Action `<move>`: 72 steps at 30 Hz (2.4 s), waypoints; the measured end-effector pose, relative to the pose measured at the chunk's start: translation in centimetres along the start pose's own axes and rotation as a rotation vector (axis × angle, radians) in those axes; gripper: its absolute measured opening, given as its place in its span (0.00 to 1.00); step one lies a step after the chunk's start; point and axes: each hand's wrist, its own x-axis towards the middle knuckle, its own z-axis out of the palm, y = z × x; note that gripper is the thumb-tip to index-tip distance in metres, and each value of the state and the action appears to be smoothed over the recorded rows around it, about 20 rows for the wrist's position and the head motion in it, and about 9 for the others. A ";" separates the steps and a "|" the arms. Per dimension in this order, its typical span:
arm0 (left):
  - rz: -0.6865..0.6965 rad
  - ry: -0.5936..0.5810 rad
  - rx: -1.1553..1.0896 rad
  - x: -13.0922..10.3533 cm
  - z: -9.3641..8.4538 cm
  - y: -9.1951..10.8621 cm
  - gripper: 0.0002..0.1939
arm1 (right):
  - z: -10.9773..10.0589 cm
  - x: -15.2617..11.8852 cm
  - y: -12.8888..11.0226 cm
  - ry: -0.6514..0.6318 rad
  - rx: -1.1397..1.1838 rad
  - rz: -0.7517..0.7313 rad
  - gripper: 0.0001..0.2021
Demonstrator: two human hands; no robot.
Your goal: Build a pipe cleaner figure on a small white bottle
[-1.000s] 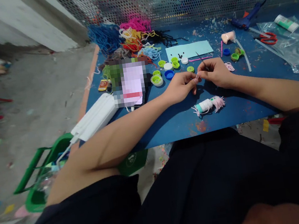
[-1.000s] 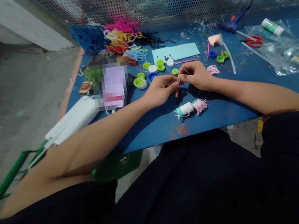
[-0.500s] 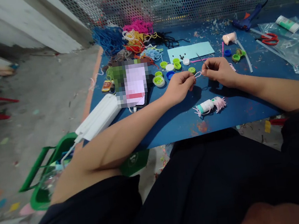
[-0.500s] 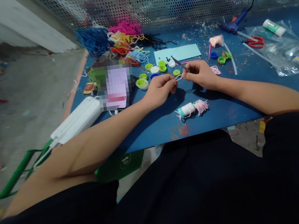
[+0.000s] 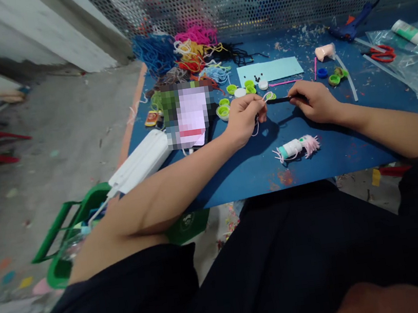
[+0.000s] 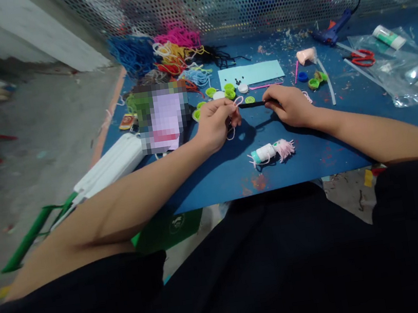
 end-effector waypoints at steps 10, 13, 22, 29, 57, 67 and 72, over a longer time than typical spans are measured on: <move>-0.004 -0.062 0.017 -0.2 0.0 0.3 0.14 | 0.0 0.2 -0.4 0.052 0.099 0.021 0.05; 0.004 -0.108 0.040 -0.2 -0.1 0.2 0.13 | 0.0 0.2 -0.8 0.064 0.156 0.030 0.05; 0.093 -0.307 0.251 -0.3 -0.2 0.0 0.16 | 0.8 0.4 -3.7 -0.109 0.554 0.138 0.16; 0.086 -0.157 0.238 -0.1 -0.4 0.0 0.13 | 1.1 0.9 0.3 0.198 0.598 0.234 0.27; 0.242 -0.160 0.386 -0.4 0.0 -0.7 0.14 | 2.4 0.8 -3.6 0.036 0.869 0.200 0.31; 0.310 -0.148 0.477 0.0 0.0 -1.2 0.13 | 2.1 0.7 -3.4 0.093 0.747 0.210 0.29; 0.284 -0.069 0.569 -0.2 -0.2 -1.3 0.17 | 1.8 0.6 -2.4 0.115 0.686 0.229 0.29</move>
